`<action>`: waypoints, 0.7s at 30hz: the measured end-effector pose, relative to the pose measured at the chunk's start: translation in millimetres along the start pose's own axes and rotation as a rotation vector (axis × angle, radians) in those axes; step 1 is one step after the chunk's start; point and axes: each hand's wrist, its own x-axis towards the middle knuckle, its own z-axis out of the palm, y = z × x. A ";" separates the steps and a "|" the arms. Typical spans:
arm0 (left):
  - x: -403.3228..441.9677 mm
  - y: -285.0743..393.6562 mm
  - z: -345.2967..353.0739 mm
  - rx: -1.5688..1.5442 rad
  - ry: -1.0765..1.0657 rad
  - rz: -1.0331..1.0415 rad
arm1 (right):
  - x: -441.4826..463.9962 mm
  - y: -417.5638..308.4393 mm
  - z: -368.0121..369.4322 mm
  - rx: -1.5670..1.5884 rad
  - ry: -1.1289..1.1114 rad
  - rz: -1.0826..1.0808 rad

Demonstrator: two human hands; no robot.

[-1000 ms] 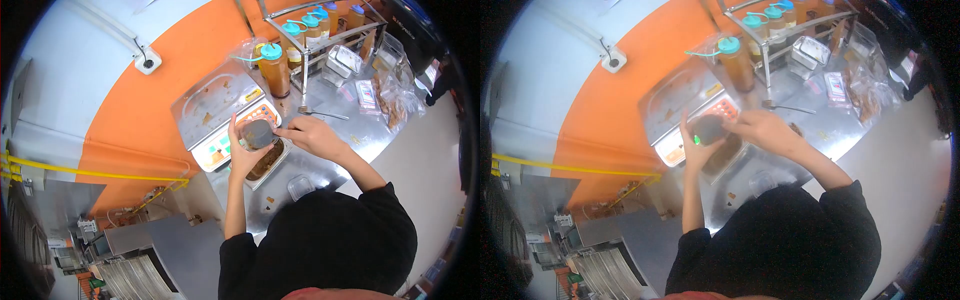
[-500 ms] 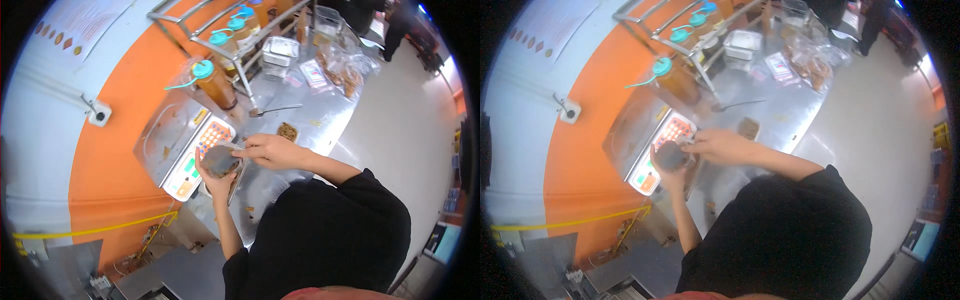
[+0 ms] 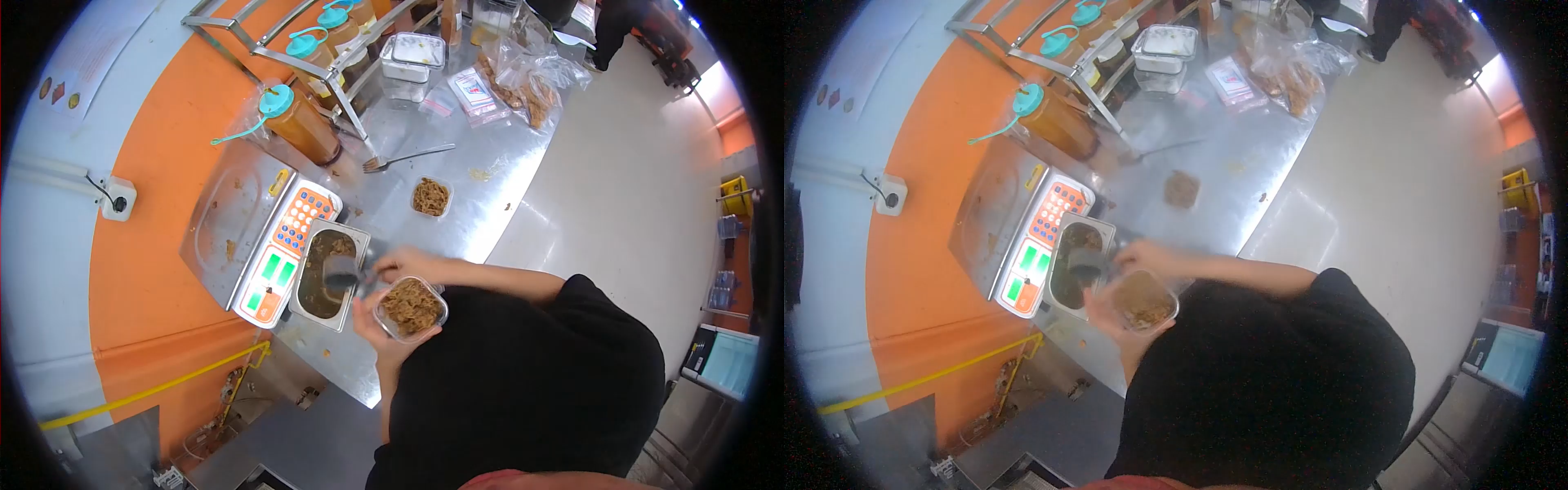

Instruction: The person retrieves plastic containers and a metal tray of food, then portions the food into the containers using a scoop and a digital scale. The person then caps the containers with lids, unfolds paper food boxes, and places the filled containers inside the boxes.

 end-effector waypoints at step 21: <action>17.8 -101.2 38.1 0.270 -0.162 -0.381 | -50.6 25.2 -135.9 0.418 0.345 0.668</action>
